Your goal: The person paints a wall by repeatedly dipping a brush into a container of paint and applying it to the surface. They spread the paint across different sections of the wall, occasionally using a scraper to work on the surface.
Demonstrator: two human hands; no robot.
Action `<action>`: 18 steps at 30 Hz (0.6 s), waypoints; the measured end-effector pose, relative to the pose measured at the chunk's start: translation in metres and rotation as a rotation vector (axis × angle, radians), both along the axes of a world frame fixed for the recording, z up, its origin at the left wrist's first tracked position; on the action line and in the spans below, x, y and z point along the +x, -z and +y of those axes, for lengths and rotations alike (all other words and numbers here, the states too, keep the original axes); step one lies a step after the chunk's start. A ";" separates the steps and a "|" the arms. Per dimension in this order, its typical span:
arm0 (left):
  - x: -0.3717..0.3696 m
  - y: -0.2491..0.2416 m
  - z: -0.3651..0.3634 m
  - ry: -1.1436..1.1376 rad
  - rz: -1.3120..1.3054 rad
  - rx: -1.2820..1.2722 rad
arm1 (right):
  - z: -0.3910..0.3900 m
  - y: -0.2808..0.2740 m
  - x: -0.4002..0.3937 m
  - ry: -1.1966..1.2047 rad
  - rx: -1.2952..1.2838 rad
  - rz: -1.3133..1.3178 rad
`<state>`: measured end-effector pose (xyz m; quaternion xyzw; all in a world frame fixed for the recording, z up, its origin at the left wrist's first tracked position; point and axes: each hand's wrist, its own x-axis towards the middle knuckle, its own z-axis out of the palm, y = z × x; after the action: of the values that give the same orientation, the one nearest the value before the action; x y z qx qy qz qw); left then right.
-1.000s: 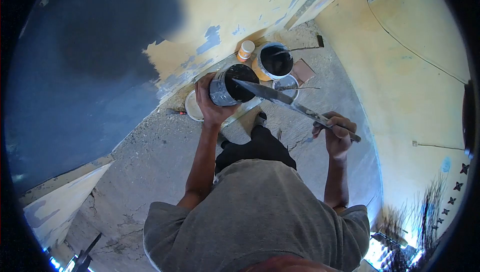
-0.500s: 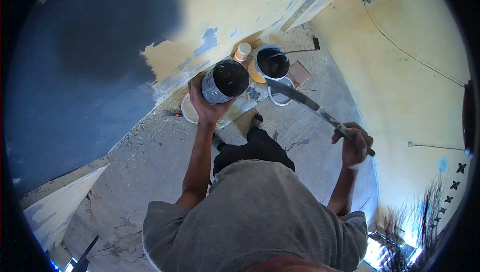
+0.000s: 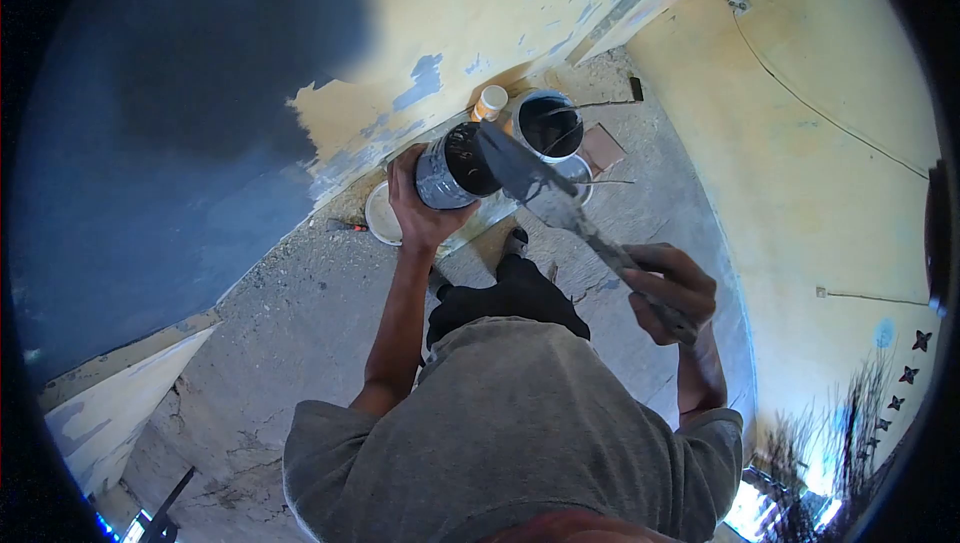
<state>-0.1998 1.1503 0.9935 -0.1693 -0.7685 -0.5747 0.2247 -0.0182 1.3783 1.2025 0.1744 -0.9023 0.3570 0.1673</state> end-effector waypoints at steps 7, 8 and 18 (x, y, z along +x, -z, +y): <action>-0.003 0.020 -0.013 0.051 0.095 0.054 | -0.006 -0.002 0.002 -0.150 0.077 -0.027; -0.004 0.021 -0.013 0.037 0.131 0.044 | -0.006 -0.004 0.004 -0.145 0.090 -0.057; -0.013 0.045 -0.009 -0.011 0.222 0.008 | 0.019 -0.009 0.018 -0.082 0.035 -0.253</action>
<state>-0.2127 1.1414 0.9489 -0.2267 -0.7376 -0.5541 0.3122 0.0002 1.3977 1.2110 0.1676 -0.9144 0.3668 0.0346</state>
